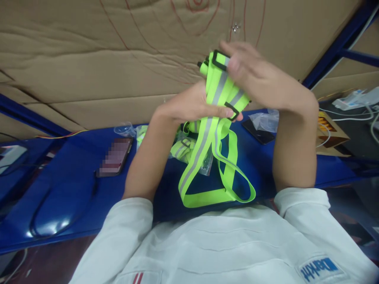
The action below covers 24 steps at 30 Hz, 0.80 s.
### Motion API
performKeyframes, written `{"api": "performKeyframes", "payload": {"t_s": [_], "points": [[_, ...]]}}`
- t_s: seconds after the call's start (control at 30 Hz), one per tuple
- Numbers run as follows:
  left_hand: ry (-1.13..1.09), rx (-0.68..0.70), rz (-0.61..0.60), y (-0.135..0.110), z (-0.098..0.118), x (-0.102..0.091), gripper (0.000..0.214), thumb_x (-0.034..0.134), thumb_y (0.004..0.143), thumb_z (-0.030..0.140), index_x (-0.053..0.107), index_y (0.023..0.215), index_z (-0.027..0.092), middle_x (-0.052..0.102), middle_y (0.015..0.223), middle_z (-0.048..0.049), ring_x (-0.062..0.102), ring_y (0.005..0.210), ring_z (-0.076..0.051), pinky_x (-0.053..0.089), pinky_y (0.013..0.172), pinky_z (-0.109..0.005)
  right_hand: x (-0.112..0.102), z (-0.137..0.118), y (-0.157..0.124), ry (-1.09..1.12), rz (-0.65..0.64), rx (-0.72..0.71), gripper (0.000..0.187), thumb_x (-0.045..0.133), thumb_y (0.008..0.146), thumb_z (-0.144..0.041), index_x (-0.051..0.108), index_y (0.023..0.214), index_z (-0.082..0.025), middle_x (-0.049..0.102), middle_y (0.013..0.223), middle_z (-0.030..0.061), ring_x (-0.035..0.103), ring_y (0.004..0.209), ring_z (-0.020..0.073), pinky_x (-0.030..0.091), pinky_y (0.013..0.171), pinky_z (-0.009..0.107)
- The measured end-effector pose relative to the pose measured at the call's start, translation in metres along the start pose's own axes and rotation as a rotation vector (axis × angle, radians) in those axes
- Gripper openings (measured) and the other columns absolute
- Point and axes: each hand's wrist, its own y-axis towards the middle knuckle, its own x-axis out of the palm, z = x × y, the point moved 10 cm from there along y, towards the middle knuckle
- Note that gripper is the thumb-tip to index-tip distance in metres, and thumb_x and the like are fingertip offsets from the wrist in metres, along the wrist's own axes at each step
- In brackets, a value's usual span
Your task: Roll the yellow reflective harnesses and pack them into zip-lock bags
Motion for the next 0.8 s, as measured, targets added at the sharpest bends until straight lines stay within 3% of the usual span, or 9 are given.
{"api": "performKeyframes", "payload": {"t_s": [0.07,0.17,0.23,0.33,0.5,0.63,0.7,0.8], "points": [[-0.002,0.064,0.017,-0.001,0.006,-0.004,0.02,0.084,0.089,0.027,0.076,0.104,0.016,0.078,0.101,-0.0091,0.077,0.097,-0.025,0.064,0.086,-0.035,0.007,-0.018,-0.004,-0.103,-0.091,-0.124,0.082,0.067,0.092,-0.068,0.045,0.161,-0.028,0.041,0.164,0.0054,0.032,0.159,0.0268,0.027,0.136,0.039],[0.015,0.048,-0.003,-0.003,0.007,-0.006,0.027,0.09,0.085,0.029,0.076,0.106,0.019,0.079,0.104,-0.008,0.077,0.097,-0.025,0.063,0.085,-0.034,0.008,-0.031,-0.006,-0.103,-0.107,-0.156,0.069,0.073,0.091,-0.055,0.05,0.154,-0.04,0.05,0.157,-0.0035,0.046,0.148,0.0259,0.038,0.129,0.035],[0.039,0.042,-0.019,-0.003,0.009,-0.004,0.029,0.091,0.084,0.032,0.076,0.106,0.02,0.079,0.105,-0.0067,0.076,0.097,-0.025,0.062,0.085,-0.034,0.007,-0.035,-0.006,-0.077,-0.098,-0.139,0.053,0.069,0.095,-0.048,0.057,0.146,-0.038,0.058,0.149,-0.0054,0.057,0.134,0.0259,0.045,0.12,0.037],[0.019,0.05,0.016,-0.002,0.013,-0.003,0.022,0.088,0.087,0.034,0.078,0.1,0.02,0.078,0.101,-0.0054,0.075,0.097,-0.023,0.061,0.086,-0.032,0.004,-0.035,-0.005,-0.074,-0.047,-0.108,0.043,0.067,0.096,-0.043,0.062,0.138,-0.035,0.064,0.14,-0.004,0.063,0.123,0.0267,0.048,0.114,0.038],[-0.156,-0.069,0.07,0.0,0.001,-0.004,0.029,0.093,0.08,0.033,0.077,0.097,0.016,0.078,0.095,-0.0073,0.077,0.088,-0.024,0.064,0.078,-0.031,0.004,-0.03,-0.002,-0.099,0.023,-0.119,0.044,0.066,0.097,-0.037,0.058,0.14,-0.034,0.066,0.135,-0.0047,0.067,0.11,0.023,0.051,0.106,0.034],[-0.205,-0.165,0.055,-0.001,-0.017,-0.006,0.033,0.092,0.08,0.031,0.076,0.103,0.015,0.078,0.098,-0.0064,0.079,0.093,-0.026,0.066,0.081,-0.032,-0.003,-0.031,0.001,-0.134,0.107,-0.216,0.036,0.058,0.103,-0.037,0.06,0.136,-0.023,0.067,0.128,0.0,0.066,0.113,0.0226,0.05,0.105,0.036],[-0.165,-0.189,0.022,-0.002,-0.025,-0.006,0.036,0.092,0.08,0.033,0.076,0.106,0.016,0.079,0.1,-0.0058,0.079,0.093,-0.026,0.065,0.08,-0.031,-0.02,-0.028,0.001,-0.026,0.232,-0.232,0.03,0.057,0.105,-0.038,0.068,0.128,-0.021,0.068,0.12,0.001,0.065,0.111,0.0219,0.051,0.101,0.035],[-0.015,-0.127,-0.061,0.0,-0.023,-0.002,0.029,0.086,0.085,0.037,0.078,0.103,0.016,0.079,0.101,-0.0059,0.078,0.096,-0.025,0.062,0.079,-0.028,-0.041,-0.001,0.002,0.408,0.364,-0.093,0.022,0.071,0.094,-0.043,0.078,0.092,-0.022,0.07,0.088,0.0013,0.067,0.081,0.0194,0.052,0.072,0.034]]}}
